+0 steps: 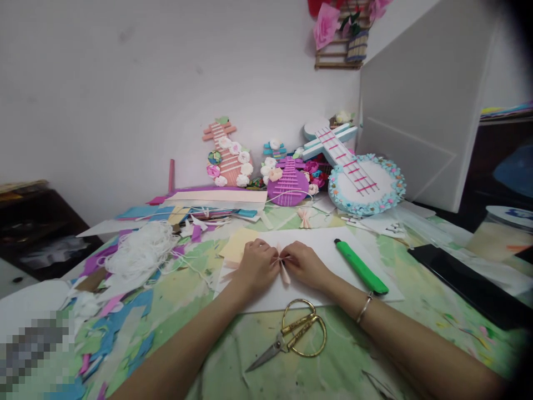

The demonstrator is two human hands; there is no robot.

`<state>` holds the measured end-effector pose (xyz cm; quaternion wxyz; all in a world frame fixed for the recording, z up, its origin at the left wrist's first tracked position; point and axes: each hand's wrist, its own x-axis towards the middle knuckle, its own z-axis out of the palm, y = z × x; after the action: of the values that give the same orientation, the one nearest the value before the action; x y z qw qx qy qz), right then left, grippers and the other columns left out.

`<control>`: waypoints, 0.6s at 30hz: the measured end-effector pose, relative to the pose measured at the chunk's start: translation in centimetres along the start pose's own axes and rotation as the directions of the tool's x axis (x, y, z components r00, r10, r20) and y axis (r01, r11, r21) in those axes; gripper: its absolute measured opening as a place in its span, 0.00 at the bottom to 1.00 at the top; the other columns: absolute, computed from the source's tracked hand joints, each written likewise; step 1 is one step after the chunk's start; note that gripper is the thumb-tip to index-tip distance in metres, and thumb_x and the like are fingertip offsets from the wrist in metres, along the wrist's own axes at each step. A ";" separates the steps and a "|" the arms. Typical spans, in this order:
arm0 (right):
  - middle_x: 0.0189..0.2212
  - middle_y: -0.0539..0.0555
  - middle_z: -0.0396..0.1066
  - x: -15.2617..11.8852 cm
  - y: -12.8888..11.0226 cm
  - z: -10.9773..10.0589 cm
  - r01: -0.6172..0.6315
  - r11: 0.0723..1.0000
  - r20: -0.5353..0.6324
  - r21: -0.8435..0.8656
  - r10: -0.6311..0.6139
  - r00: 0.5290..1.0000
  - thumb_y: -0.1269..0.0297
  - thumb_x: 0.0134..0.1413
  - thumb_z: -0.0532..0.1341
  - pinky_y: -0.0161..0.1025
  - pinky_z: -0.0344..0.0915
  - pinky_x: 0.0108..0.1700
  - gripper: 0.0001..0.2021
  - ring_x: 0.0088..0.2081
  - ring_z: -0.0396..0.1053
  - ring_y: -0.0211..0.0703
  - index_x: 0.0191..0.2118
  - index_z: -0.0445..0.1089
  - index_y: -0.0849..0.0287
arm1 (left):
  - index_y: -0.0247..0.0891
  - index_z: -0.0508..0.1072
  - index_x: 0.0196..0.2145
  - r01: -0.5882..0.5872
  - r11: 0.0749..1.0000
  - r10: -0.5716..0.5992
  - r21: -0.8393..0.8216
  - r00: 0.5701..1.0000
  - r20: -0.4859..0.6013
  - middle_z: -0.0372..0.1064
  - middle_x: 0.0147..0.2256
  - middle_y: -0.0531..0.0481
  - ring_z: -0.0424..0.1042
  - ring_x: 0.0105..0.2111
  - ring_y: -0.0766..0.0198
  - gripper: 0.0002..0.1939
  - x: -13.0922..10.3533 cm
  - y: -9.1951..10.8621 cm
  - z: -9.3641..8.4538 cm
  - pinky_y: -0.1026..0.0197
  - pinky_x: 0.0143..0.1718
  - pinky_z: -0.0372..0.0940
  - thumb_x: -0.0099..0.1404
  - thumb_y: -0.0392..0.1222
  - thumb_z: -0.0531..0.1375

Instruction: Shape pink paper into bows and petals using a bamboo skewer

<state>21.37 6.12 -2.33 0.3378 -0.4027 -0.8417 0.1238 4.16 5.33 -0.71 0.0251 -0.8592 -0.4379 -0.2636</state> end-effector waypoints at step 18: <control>0.30 0.52 0.73 0.0 0.6 -0.4 -0.112 0.992 -0.125 0.056 0.118 0.985 0.68 0.51 0.60 0.38 0.61 0.39 0.04 0.36 0.65 0.41 0.32 0.72 0.58 | 0.39 0.74 0.37 -0.021 0.996 0.021 -0.081 1.000 -0.005 0.74 0.38 0.46 0.68 0.43 0.56 0.09 0.0 -1.2 -1.1 0.52 0.45 0.61 0.59 0.34 0.57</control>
<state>21.94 6.47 -2.31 0.3932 -0.4493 -0.7903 0.1374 2.79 5.74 -0.04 -0.0062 -0.8635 -0.4176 -0.2826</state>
